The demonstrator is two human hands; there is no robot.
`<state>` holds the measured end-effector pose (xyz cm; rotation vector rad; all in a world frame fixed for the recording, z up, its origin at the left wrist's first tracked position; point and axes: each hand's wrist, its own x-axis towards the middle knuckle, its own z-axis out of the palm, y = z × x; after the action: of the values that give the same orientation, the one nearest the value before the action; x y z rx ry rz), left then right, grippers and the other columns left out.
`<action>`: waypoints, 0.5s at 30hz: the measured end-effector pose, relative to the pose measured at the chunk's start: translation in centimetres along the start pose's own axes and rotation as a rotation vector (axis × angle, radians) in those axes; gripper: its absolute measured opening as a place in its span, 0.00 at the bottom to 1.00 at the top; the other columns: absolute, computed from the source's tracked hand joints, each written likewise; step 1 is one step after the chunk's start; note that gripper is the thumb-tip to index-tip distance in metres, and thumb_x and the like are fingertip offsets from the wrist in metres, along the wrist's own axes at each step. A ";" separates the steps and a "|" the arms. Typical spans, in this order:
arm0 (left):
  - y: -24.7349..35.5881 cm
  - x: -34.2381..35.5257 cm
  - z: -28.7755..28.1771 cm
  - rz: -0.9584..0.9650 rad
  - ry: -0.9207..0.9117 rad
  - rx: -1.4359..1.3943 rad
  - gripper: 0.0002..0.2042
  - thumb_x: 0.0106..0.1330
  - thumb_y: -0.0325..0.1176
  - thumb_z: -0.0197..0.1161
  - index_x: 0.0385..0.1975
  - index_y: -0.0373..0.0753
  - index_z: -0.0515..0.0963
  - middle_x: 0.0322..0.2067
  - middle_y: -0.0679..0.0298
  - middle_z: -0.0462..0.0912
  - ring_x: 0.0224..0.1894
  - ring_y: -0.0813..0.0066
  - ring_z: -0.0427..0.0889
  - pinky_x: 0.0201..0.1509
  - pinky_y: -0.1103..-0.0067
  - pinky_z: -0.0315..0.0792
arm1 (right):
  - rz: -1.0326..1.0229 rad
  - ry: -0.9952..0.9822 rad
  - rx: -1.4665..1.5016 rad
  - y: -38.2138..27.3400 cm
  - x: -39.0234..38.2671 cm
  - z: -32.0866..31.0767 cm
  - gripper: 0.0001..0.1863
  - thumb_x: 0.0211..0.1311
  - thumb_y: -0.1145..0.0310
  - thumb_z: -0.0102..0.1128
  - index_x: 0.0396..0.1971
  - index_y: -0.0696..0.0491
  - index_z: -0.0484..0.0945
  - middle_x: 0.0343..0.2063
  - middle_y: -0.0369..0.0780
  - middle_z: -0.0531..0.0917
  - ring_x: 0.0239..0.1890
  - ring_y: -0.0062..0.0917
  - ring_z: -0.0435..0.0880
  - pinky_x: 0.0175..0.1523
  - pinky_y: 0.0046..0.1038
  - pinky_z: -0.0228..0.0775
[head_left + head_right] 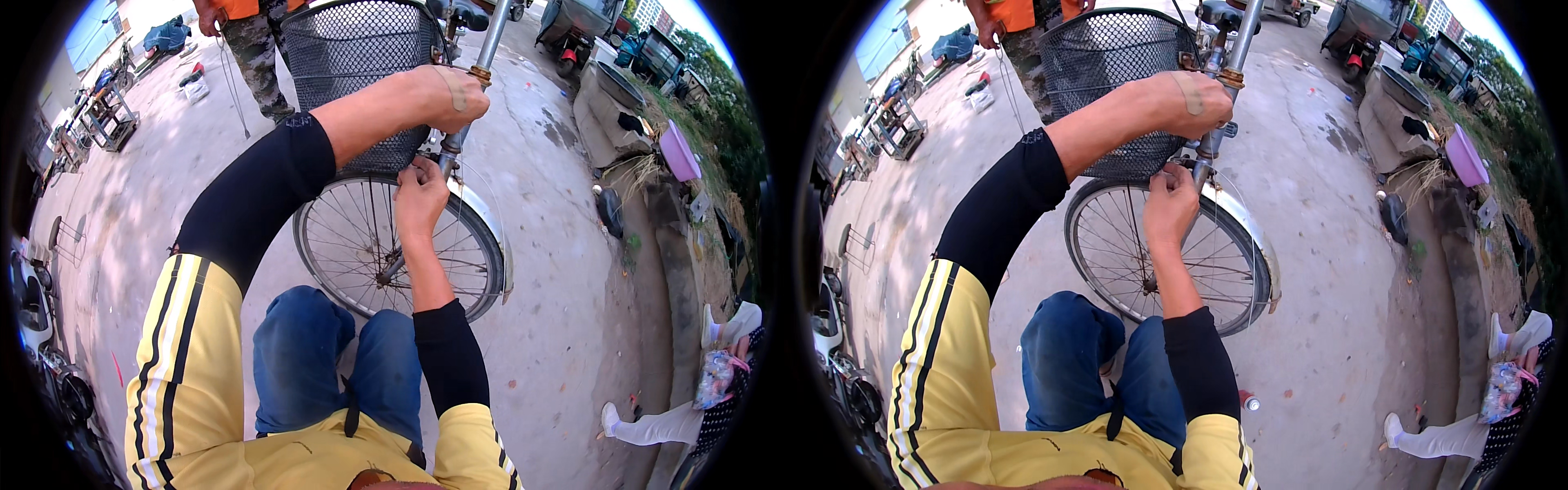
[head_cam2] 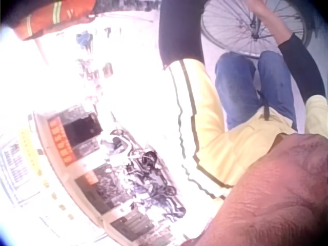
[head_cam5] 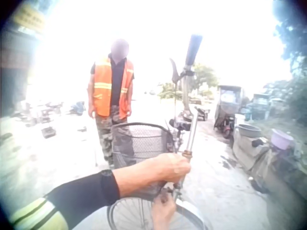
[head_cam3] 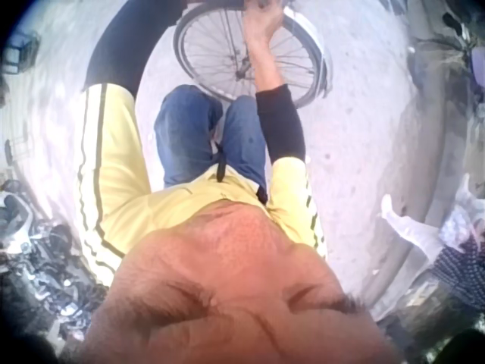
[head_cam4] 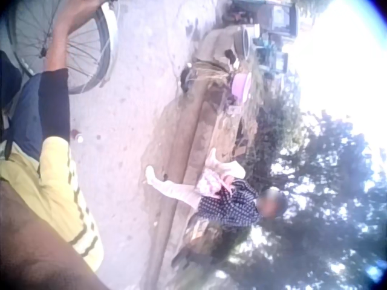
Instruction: The person adjusts the brake cable tension at the handlebar lever and then routes the cable to the front wheel caliper. They thread the cable through the housing and secure it to the brake arm, ensuring the mechanism is connected.
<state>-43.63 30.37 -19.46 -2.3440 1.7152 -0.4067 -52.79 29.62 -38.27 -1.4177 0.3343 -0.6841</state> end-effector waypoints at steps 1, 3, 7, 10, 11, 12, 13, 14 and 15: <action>0.0 0.1 -0.1 0.007 -0.003 -0.005 0.04 0.57 0.25 0.66 0.29 0.34 0.86 0.32 0.53 0.88 0.39 0.52 0.89 0.44 0.64 0.83 | 0.010 0.006 0.047 -0.2 -0.1 0.1 0.11 0.71 0.72 0.59 0.46 0.64 0.82 0.26 0.39 0.85 0.24 0.22 0.82 0.33 0.27 0.73; 0.0 0.0 -0.2 0.012 -0.014 -0.015 0.03 0.57 0.24 0.67 0.29 0.34 0.85 0.32 0.54 0.88 0.39 0.52 0.89 0.43 0.64 0.82 | 0.053 0.009 0.128 -1.2 -0.5 0.3 0.11 0.75 0.70 0.57 0.45 0.63 0.81 0.25 0.38 0.83 0.22 0.20 0.79 0.29 0.26 0.69; 0.1 0.0 -0.5 0.005 -0.019 -0.036 0.02 0.56 0.24 0.67 0.28 0.35 0.84 0.33 0.54 0.88 0.39 0.52 0.89 0.43 0.63 0.82 | 0.132 0.041 0.232 -2.6 -0.7 0.5 0.13 0.79 0.68 0.53 0.42 0.63 0.80 0.24 0.36 0.81 0.18 0.17 0.74 0.24 0.25 0.64; -0.2 -0.1 -0.1 0.005 -0.017 -0.049 0.02 0.56 0.24 0.68 0.28 0.35 0.84 0.33 0.55 0.87 0.39 0.52 0.88 0.43 0.63 0.81 | 0.124 0.070 0.249 -1.7 -0.5 1.4 0.13 0.79 0.67 0.54 0.40 0.63 0.79 0.24 0.37 0.81 0.17 0.18 0.75 0.23 0.26 0.65; -0.2 -0.1 -0.1 0.001 -0.029 -0.051 0.02 0.56 0.24 0.68 0.27 0.35 0.84 0.33 0.55 0.87 0.39 0.52 0.88 0.43 0.63 0.81 | 0.116 0.080 0.244 -1.7 -0.6 1.4 0.13 0.79 0.67 0.54 0.39 0.63 0.79 0.24 0.38 0.82 0.17 0.19 0.75 0.23 0.26 0.65; -0.2 -0.2 -0.2 -0.004 -0.041 -0.053 0.02 0.56 0.24 0.67 0.27 0.35 0.84 0.32 0.55 0.87 0.39 0.52 0.88 0.43 0.63 0.81 | 0.101 0.079 0.195 -1.8 -0.6 1.4 0.12 0.78 0.68 0.54 0.39 0.63 0.79 0.25 0.38 0.82 0.18 0.20 0.77 0.24 0.27 0.67; -0.2 -0.2 -0.2 0.003 -0.024 -0.057 0.02 0.55 0.24 0.67 0.27 0.35 0.84 0.32 0.55 0.87 0.39 0.52 0.88 0.43 0.63 0.81 | 0.087 0.077 0.147 -2.0 -0.5 1.3 0.12 0.78 0.68 0.55 0.39 0.63 0.79 0.25 0.39 0.83 0.19 0.21 0.79 0.25 0.27 0.68; -0.2 -0.3 -0.2 0.010 -0.006 -0.063 0.02 0.55 0.24 0.67 0.27 0.35 0.84 0.32 0.55 0.87 0.39 0.52 0.88 0.43 0.63 0.81 | 0.073 0.077 0.097 -2.2 -0.5 1.2 0.11 0.77 0.69 0.55 0.39 0.62 0.79 0.26 0.40 0.83 0.20 0.21 0.80 0.26 0.28 0.70; -0.1 -0.2 -0.2 0.018 0.012 -0.070 0.02 0.55 0.24 0.67 0.27 0.35 0.84 0.32 0.55 0.87 0.39 0.52 0.88 0.43 0.63 0.81 | 0.022 0.085 0.024 -1.7 -0.4 1.1 0.09 0.76 0.71 0.55 0.40 0.62 0.78 0.27 0.40 0.84 0.22 0.22 0.82 0.28 0.28 0.71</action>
<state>-43.65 30.65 -19.21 -2.3770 1.7823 -0.3643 -52.87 30.76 -36.56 -1.3624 0.4067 -0.7299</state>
